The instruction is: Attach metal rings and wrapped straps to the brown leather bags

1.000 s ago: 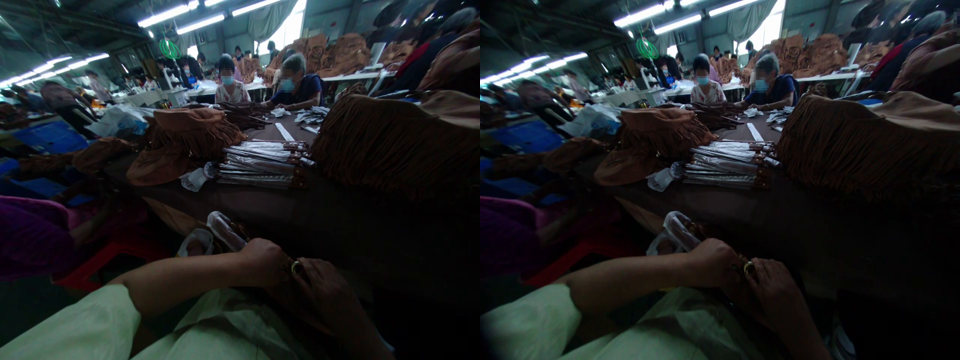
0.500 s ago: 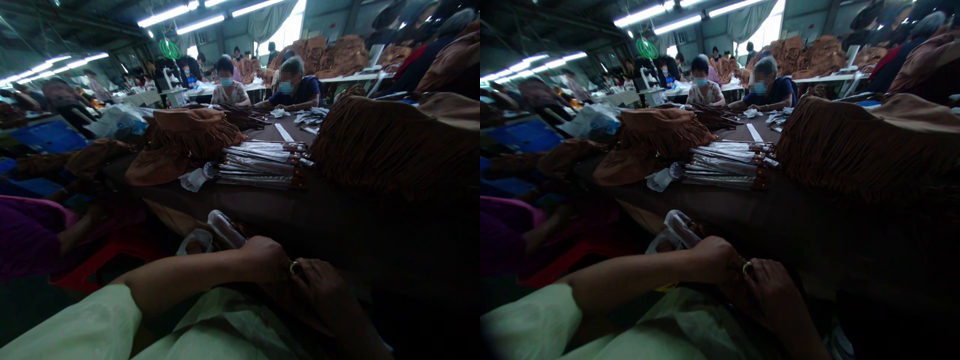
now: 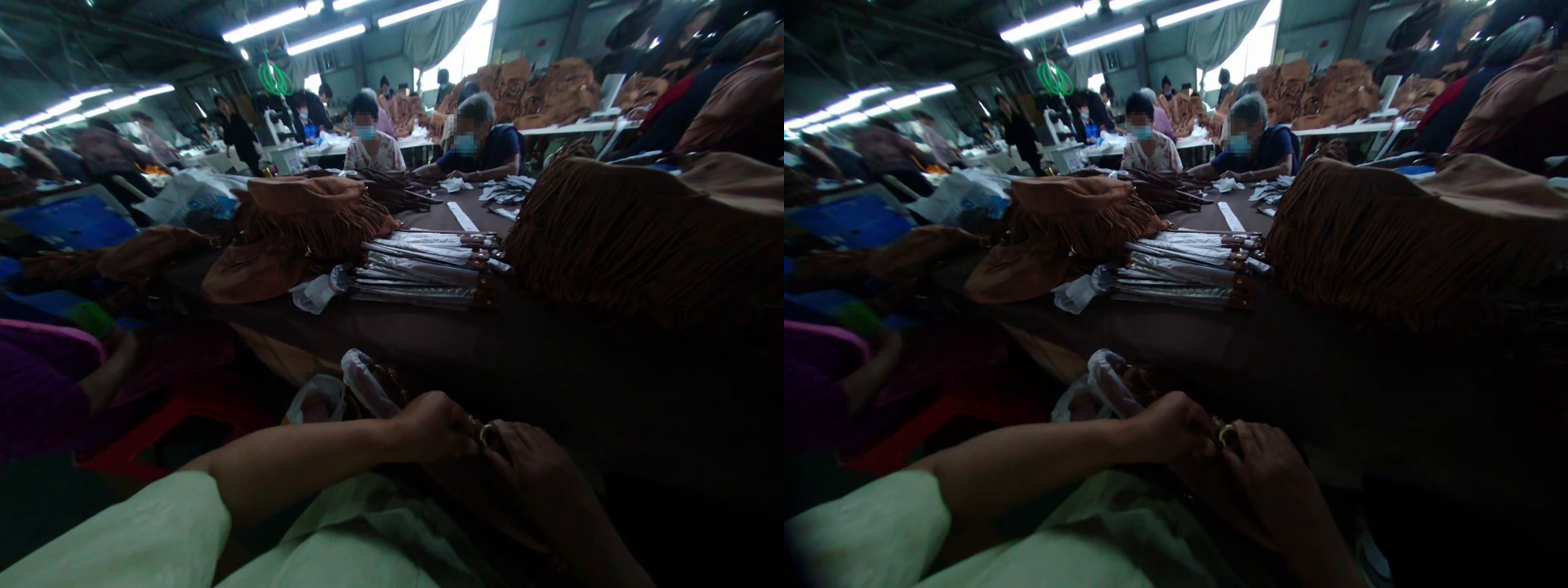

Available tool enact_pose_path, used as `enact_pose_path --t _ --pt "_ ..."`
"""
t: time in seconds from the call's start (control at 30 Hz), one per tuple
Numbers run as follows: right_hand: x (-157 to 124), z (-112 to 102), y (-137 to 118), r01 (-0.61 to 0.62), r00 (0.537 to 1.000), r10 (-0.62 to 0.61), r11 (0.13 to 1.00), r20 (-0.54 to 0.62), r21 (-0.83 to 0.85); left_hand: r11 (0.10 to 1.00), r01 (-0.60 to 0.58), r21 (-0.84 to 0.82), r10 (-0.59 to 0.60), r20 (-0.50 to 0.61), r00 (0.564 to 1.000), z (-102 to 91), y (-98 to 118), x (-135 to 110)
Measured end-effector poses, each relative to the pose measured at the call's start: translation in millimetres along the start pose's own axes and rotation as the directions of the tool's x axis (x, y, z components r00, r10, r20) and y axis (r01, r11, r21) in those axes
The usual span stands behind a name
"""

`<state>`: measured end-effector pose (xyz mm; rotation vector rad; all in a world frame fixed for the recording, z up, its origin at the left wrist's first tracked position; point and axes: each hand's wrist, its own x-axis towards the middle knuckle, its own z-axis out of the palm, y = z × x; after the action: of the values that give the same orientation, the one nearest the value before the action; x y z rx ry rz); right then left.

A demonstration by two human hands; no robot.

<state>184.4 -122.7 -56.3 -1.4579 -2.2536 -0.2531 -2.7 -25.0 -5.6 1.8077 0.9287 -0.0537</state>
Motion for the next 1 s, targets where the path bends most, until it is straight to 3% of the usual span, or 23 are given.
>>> enact_pose_path --t 0.13,0.23,0.3,0.37,0.47,0.53,0.6,0.67,0.73,0.8,0.9,1.0 --pt "-0.1 0.3 2.5 -0.060 0.998 0.061 0.998 0.015 -0.012 0.933 0.073 -0.353 -0.094 -0.042 0.995 12.2 -10.9 8.1" --pt "0.7 0.0 2.8 -0.110 0.992 0.109 0.994 0.062 0.012 0.911 0.107 -0.398 -0.144 -0.063 0.988 15.7 -10.5 11.3" --pt "0.9 0.3 2.7 -0.167 0.982 0.162 0.985 0.102 0.038 0.954 0.079 -0.290 -0.118 -0.121 0.986 16.7 -7.7 11.3" --pt "0.5 1.1 2.5 -0.212 0.970 0.205 0.976 0.128 0.042 0.998 -0.018 -0.055 0.005 -0.221 0.975 17.4 -4.3 9.6" --pt "-1.0 2.7 1.3 -0.222 0.968 0.219 0.975 0.123 0.010 0.938 -0.155 0.311 0.244 -0.272 0.931 16.9 -0.3 6.1" --pt "-2.2 3.7 0.0 -0.207 0.972 0.207 0.978 0.109 -0.012 0.911 -0.187 0.368 0.293 -0.258 0.921 14.6 0.6 5.7" --pt "-2.9 4.9 -1.4 -0.198 0.976 0.199 0.980 0.091 -0.017 0.956 -0.160 0.246 0.223 -0.254 0.941 10.8 0.0 8.3" --pt "-2.7 6.3 -2.1 -0.208 0.976 0.209 0.978 0.065 -0.019 0.998 -0.048 -0.031 0.041 -0.194 0.980 7.3 -1.5 13.4" --pt "-1.6 7.7 -1.7 -0.205 0.977 0.206 0.979 0.060 -0.013 0.944 0.103 -0.314 -0.135 -0.081 0.988 6.2 -3.2 18.7" --pt "-0.3 8.5 -0.3 -0.194 0.978 0.194 0.981 0.075 -0.002 0.864 0.178 -0.471 -0.217 -0.029 0.976 8.9 -4.4 22.0" --pt "0.9 7.7 2.4 -0.215 0.972 0.211 0.976 0.108 0.027 0.857 0.142 -0.496 -0.227 -0.114 0.967 17.9 -5.0 21.3" --pt "0.7 5.5 4.0 -0.233 0.964 0.227 0.972 0.136 0.034 0.948 -0.017 -0.319 -0.081 -0.290 0.954 26.1 -5.9 18.3"
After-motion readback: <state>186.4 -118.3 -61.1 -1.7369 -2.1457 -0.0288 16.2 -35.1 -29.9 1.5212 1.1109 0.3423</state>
